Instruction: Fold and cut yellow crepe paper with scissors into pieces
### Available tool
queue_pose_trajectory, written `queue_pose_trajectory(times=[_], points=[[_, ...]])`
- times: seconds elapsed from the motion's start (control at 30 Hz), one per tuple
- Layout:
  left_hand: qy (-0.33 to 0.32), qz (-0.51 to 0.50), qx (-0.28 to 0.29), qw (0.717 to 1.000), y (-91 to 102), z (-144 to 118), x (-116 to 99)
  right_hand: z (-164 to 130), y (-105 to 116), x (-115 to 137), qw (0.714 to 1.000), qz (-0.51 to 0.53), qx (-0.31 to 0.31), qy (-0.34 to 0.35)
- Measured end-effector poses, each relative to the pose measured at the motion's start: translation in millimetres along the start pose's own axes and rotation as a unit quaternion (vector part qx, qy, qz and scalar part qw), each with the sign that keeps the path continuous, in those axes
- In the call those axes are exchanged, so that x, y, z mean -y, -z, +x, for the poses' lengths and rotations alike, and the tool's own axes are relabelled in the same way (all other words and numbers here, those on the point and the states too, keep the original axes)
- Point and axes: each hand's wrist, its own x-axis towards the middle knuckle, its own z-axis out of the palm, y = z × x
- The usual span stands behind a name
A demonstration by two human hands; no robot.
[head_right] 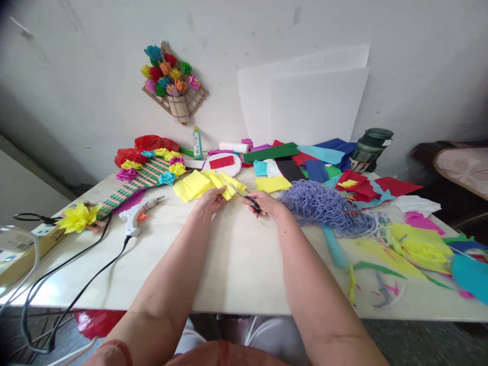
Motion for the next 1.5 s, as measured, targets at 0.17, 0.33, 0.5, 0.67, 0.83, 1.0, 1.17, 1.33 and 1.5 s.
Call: queue_pose_trajectory(times=[0.17,0.33,0.5,0.67,0.83,1.0,1.17,1.33,1.5], points=[[0.013,0.013,0.033,0.999,0.9,-1.1,-0.2,-0.5,-1.3,1.4,1.0,-0.011,-0.005,-0.001],[0.013,0.015,0.023,1.0,0.0,-2.3,-1.3,-1.0,-3.9,5.0,1.0,-0.026,-0.009,0.0],[0.013,0.006,-0.003,1.0,-3.1,-4.6,-2.7,-1.4,-6.5,7.7,1.0,-0.016,-0.016,-0.006],[0.01,-0.002,-0.014,1.0,-4.5,-4.9,-3.2,2.6,-6.7,2.9,1.0,0.011,-0.02,0.01],[0.014,-0.005,-0.025,1.0,-4.0,-3.3,-2.9,5.9,-5.5,-1.0,1.0,0.008,-0.027,0.012],[0.005,-0.009,-0.027,1.0,-4.1,-2.9,-2.5,5.1,-4.5,-0.5,0.999,0.01,-0.026,0.02],[0.006,-0.009,-0.029,1.0,-4.9,-3.3,-2.6,4.7,-5.2,1.0,0.999,0.004,-0.034,0.022],[0.01,-0.014,-0.039,0.999,-5.4,-2.6,-2.9,4.7,-7.1,2.2,0.999,0.015,-0.025,0.021],[0.016,-0.014,-0.045,0.999,-5.9,-3.3,-3.5,4.6,-8.3,3.5,0.999,0.004,-0.035,0.03]])
